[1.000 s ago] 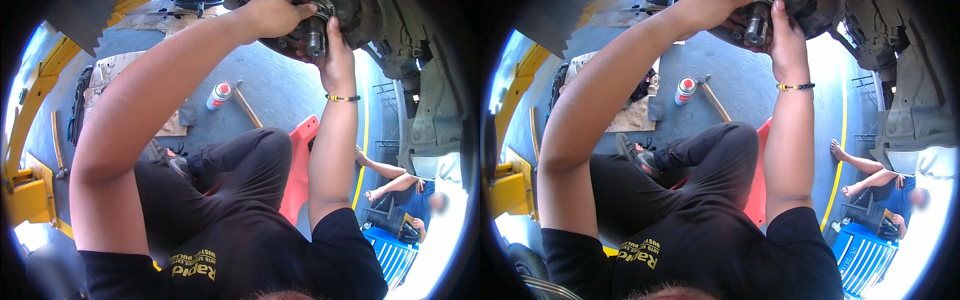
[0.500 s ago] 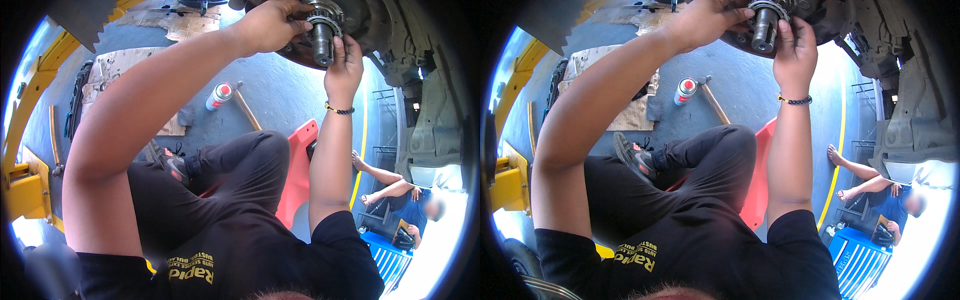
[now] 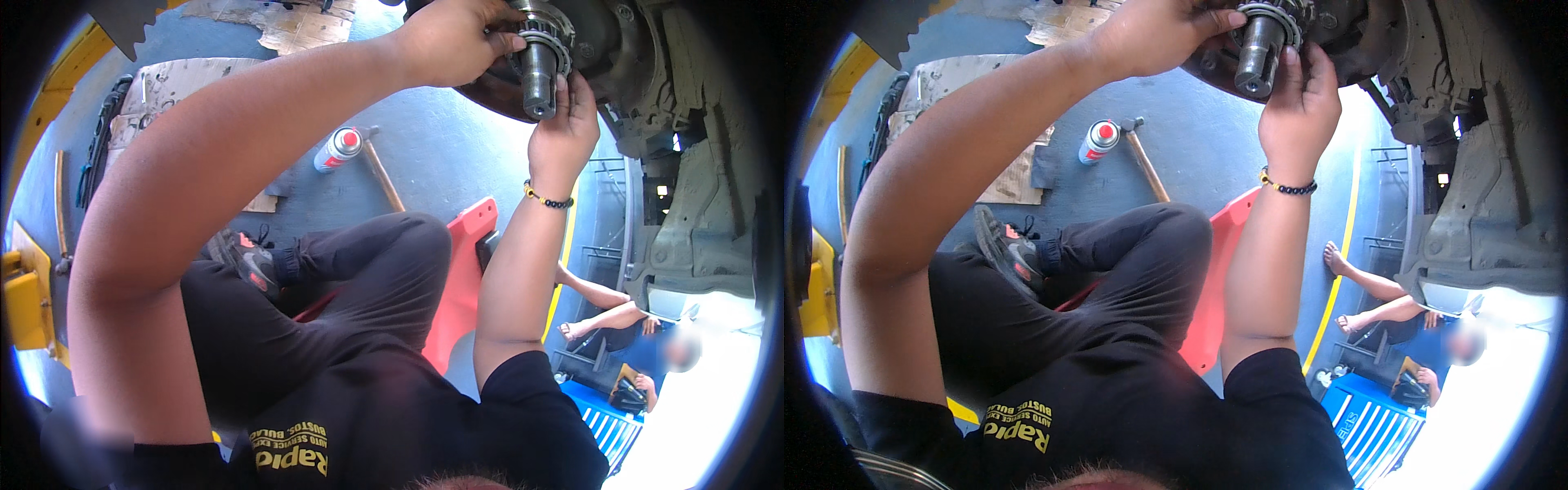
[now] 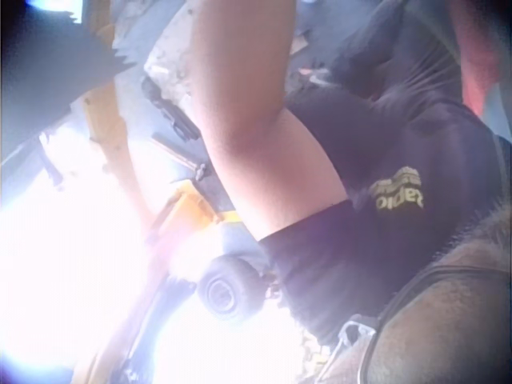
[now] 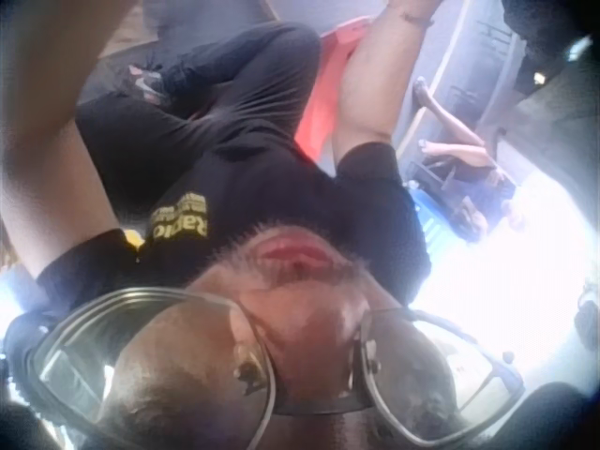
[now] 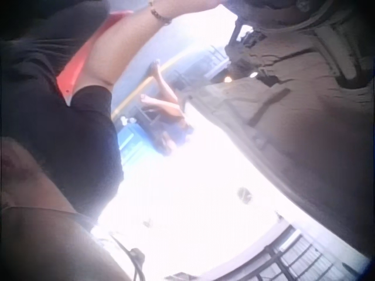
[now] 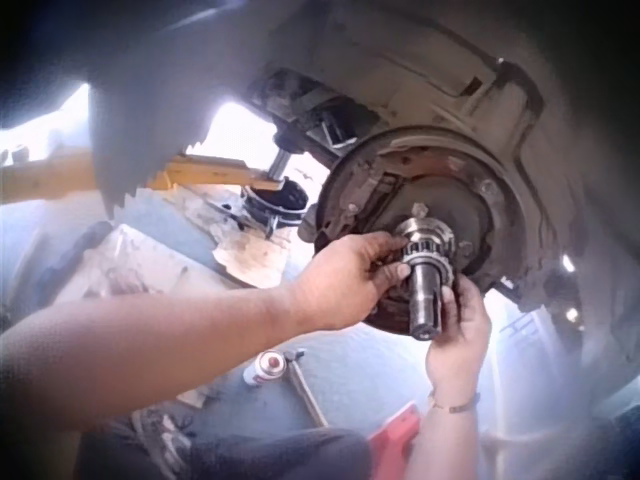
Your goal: The person removes a bearing from a vehicle axle, cleans it with a rag, and then attempts to install it back onto the axle. The person handles the bearing and rag by hand throughout the process.
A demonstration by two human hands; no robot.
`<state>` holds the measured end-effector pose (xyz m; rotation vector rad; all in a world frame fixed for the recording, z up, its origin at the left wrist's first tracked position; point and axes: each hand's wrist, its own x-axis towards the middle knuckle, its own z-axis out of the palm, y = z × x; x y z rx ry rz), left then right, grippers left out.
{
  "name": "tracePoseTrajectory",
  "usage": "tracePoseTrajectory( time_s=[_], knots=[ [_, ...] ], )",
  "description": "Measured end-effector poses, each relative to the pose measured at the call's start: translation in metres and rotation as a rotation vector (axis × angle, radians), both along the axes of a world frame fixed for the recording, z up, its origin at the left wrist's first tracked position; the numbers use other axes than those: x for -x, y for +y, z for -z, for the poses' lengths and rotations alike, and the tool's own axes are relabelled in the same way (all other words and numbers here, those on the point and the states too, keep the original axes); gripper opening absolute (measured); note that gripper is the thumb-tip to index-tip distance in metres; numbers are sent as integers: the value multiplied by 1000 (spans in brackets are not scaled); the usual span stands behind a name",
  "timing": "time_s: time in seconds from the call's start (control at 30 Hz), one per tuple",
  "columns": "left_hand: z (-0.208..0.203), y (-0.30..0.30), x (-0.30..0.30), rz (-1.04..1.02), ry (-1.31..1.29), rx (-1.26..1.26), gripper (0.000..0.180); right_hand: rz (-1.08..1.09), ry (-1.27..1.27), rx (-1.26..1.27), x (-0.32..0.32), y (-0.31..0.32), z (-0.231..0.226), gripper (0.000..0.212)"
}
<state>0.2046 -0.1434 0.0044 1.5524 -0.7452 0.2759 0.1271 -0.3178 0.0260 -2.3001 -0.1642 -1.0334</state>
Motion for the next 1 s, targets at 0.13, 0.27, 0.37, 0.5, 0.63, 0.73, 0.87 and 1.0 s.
tracePoseTrajectory(
  time_s=[0.13,0.27,0.37,0.5,0.63,0.73,0.87,1.0],
  knots=[
    [1,1,2,38,-110,65,32,-134,-8,-133,-9,-18,7,30],
    [3,-2,-1,22,-59,45,33,-59,22,-108,-5,-9,3,30],
    [0,-2,-1,-6,-118,26,33,-14,25,-92,-4,-8,2,29],
    [6,-5,-5,-32,-235,89,32,-49,-60,-61,-9,-13,9,28],
    [11,-10,-5,-48,-243,138,32,-124,-119,-76,-14,-13,17,27],
    [8,-9,-3,-29,-198,127,32,-92,-127,-45,-12,-9,16,27],
    [14,-9,1,-9,-237,182,32,-58,-197,59,-8,-7,20,27],
    [10,-11,1,-4,-142,181,32,-58,-113,1,-12,-9,10,27]
  ],
)
